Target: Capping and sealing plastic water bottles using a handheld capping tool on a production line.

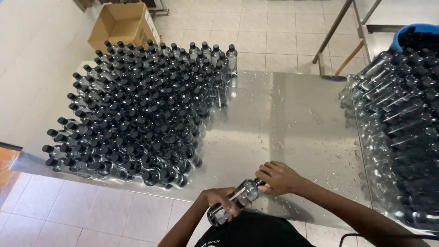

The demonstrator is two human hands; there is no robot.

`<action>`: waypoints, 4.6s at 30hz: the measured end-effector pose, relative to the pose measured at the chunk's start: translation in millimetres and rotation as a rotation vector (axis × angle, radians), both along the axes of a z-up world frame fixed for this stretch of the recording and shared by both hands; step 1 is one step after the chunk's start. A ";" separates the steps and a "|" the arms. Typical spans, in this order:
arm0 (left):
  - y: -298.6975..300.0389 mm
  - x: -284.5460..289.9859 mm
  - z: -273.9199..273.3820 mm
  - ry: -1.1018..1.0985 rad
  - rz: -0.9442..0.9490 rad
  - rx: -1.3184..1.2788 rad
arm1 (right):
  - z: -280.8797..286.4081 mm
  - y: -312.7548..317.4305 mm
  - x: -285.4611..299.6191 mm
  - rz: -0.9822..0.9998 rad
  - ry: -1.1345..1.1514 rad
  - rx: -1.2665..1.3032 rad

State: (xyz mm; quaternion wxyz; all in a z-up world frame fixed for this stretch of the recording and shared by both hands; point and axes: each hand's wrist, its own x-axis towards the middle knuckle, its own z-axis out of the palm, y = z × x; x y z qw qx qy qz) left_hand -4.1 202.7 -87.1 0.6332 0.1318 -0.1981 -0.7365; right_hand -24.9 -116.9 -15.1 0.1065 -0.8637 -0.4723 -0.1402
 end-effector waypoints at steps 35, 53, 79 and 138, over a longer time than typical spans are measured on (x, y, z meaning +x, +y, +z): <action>-283.6 0.7 58.8 -2.060 0.203 0.663 | 47.3 -188.1 -62.0 -1.129 1.244 0.910; -162.8 -119.1 -10.2 -1.597 0.680 1.131 | 8.5 -501.6 100.4 -1.310 0.450 0.291; -105.8 -79.5 -6.8 -1.456 0.816 1.139 | -45.9 -353.8 153.0 -1.609 0.209 -0.055; -126.8 -10.0 -0.3 -0.222 1.015 0.745 | 56.3 -75.4 24.9 -0.924 1.301 0.581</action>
